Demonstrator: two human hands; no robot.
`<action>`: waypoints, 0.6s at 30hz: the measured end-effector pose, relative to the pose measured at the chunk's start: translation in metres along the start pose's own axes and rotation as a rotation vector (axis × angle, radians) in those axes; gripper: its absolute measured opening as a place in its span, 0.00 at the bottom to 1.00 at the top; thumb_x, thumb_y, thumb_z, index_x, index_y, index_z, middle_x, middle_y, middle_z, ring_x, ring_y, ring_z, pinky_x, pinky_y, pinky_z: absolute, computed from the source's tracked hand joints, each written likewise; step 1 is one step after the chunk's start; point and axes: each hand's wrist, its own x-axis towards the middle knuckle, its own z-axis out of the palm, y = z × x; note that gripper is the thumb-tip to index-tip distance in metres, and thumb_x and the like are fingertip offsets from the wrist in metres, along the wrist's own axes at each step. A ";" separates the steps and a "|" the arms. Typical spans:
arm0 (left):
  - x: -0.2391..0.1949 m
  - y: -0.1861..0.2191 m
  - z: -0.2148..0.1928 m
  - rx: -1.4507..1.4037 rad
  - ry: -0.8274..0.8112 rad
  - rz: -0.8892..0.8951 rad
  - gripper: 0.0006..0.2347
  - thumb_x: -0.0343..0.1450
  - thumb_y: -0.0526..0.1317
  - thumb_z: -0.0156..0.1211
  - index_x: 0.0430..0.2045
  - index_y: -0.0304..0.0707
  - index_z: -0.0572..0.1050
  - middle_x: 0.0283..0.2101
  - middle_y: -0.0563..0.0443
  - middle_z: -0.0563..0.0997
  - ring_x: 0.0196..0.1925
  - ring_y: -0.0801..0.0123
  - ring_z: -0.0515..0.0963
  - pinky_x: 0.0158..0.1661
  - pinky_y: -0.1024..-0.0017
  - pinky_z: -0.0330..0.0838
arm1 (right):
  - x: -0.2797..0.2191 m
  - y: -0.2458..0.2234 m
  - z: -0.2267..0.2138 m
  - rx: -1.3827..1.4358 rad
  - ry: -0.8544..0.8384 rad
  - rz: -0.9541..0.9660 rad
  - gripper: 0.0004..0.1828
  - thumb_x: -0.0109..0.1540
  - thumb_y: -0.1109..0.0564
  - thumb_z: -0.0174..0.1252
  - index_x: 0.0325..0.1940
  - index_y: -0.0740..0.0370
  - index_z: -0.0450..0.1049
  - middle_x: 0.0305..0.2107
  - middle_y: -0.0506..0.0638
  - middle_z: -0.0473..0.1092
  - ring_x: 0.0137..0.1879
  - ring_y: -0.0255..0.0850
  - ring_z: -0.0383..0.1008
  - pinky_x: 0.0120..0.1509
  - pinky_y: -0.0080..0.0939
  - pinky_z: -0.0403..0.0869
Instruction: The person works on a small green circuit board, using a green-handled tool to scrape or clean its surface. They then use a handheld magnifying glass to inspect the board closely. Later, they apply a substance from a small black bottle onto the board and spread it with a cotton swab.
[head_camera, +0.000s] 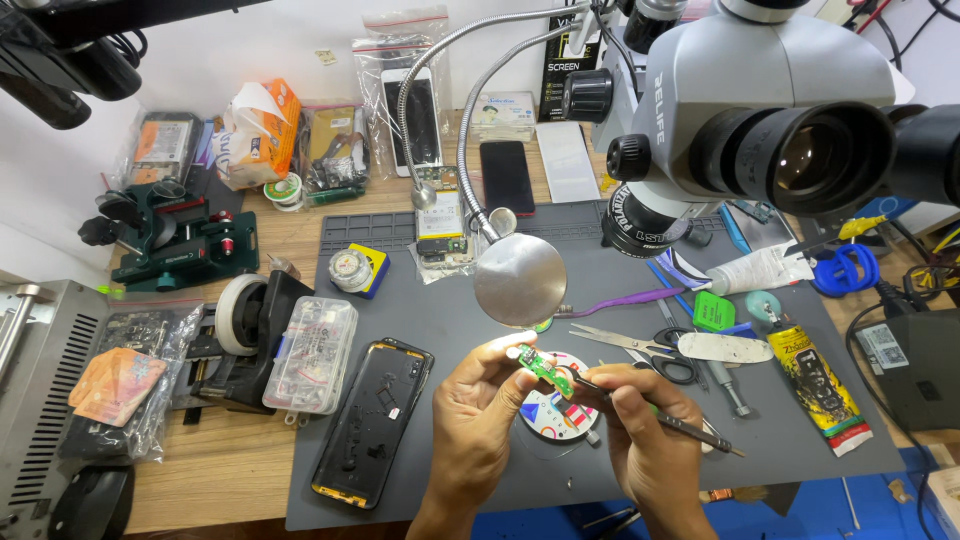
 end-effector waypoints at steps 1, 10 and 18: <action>0.000 0.000 0.000 0.000 0.001 0.000 0.14 0.73 0.32 0.63 0.52 0.26 0.78 0.40 0.41 0.86 0.41 0.64 0.84 0.46 0.70 0.80 | -0.001 -0.002 0.002 0.000 -0.001 0.000 0.14 0.64 0.55 0.65 0.41 0.73 0.81 0.38 0.66 0.79 0.44 0.57 0.83 0.52 0.54 0.86; -0.001 -0.004 0.001 -0.086 0.059 0.022 0.12 0.71 0.29 0.66 0.48 0.28 0.77 0.41 0.36 0.86 0.42 0.58 0.87 0.46 0.68 0.79 | -0.002 -0.030 0.027 -0.321 -0.111 -0.326 0.23 0.64 0.44 0.63 0.51 0.66 0.77 0.37 0.60 0.80 0.46 0.48 0.84 0.60 0.46 0.82; -0.002 0.005 0.009 -0.036 0.049 0.125 0.09 0.71 0.27 0.64 0.45 0.28 0.78 0.47 0.35 0.86 0.47 0.60 0.87 0.51 0.68 0.83 | 0.006 -0.043 0.035 -0.805 -0.324 -0.724 0.17 0.74 0.48 0.43 0.55 0.60 0.71 0.49 0.63 0.79 0.63 0.57 0.77 0.73 0.56 0.76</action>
